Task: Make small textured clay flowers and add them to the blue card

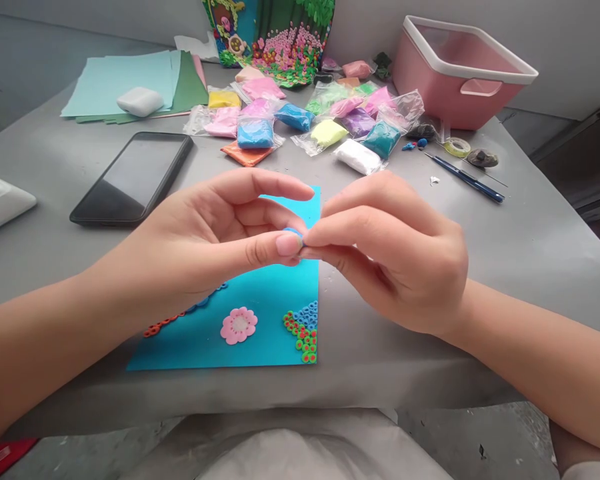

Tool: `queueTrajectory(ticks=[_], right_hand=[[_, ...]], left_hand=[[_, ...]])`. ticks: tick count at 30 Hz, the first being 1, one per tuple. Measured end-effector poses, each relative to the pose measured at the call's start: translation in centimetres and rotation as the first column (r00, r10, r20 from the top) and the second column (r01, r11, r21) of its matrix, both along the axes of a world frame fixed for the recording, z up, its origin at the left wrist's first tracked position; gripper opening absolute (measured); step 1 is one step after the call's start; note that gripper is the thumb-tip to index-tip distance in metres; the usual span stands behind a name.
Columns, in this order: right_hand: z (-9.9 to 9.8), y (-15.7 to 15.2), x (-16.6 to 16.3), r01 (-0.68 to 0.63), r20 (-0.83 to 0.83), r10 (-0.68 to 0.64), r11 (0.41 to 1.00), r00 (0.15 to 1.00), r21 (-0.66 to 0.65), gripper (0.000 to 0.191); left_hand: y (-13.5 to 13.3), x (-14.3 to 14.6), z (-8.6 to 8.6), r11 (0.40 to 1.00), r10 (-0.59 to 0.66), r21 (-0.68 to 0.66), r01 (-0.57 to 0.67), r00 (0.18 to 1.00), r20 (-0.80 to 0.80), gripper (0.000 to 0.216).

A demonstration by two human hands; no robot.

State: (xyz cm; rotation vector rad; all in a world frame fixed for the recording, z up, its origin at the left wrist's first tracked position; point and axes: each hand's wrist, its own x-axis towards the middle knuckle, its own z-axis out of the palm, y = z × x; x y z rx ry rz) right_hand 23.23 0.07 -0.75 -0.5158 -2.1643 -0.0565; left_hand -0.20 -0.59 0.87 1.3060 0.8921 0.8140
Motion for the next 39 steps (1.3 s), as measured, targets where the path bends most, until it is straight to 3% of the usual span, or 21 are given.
queueTrajectory(ticks=[5, 8, 12, 18, 22, 26, 31, 35, 37, 39], right_hand=[[0.0, -0.2, -0.2, 0.031, -0.036, -0.032, 0.999, 0.999, -0.036, 0.023], [-0.2, -0.2, -0.1, -0.007, -0.043, 0.006, 0.999, 0.999, -0.035, 0.033], [-0.3, -0.2, 0.1, -0.053, -0.039, 0.054, 0.999, 0.998, 0.006, 0.03], [-0.5, -0.3, -0.1, -0.031, -0.091, 0.025, 0.998, 0.996, -0.061, 0.021], [-0.6, -0.4, -0.5, 0.0, -0.297, -0.064, 0.977, 0.953, -0.213, 0.017], [-0.5, -0.4, -0.8, 0.035, -0.4, -0.186, 0.934, 0.897, -0.355, 0.018], [-0.6, 0.1, -0.5, -0.127, -0.381, -0.048, 0.898, 0.923, -0.422, 0.034], [-0.8, 0.4, -0.3, -0.206, -0.421, -0.029, 0.839, 0.907, -0.503, 0.026], [-0.8, 0.6, -0.3, -0.185, -0.401, -0.062, 0.817, 0.914, -0.546, 0.022], [-0.8, 0.8, -0.3, -0.19, -0.395, -0.074, 0.786, 0.916, -0.589, 0.016]], left_hand=[[0.2, 0.0, 0.0, 0.999, 0.006, -0.043, -0.003, 0.997, 0.076, 0.035], [0.4, 0.1, -0.2, 0.996, -0.029, -0.085, 0.041, 0.991, 0.133, 0.035], [0.5, 0.1, -0.5, 0.988, -0.067, -0.124, 0.093, 0.978, 0.198, 0.036], [0.3, 0.0, -0.2, 0.984, -0.151, -0.08, 0.16, 0.982, 0.113, 0.023], [0.3, -0.1, 0.1, 0.994, -0.047, -0.098, 0.043, 0.998, -0.048, 0.015], [0.8, -0.2, 0.0, 0.994, 0.039, -0.103, -0.044, 0.998, -0.051, 0.02], [1.9, -0.1, 0.0, 0.934, 0.201, -0.301, -0.192, 0.98, -0.002, 0.018], [2.4, -0.2, -0.2, 0.953, 0.241, -0.173, -0.25, 0.968, -0.068, 0.036], [2.4, -0.2, -0.3, 0.978, 0.191, -0.056, -0.201, 0.97, -0.149, 0.044], [2.4, -0.3, -0.4, 0.989, 0.143, 0.002, -0.147, 0.963, -0.228, 0.036]])
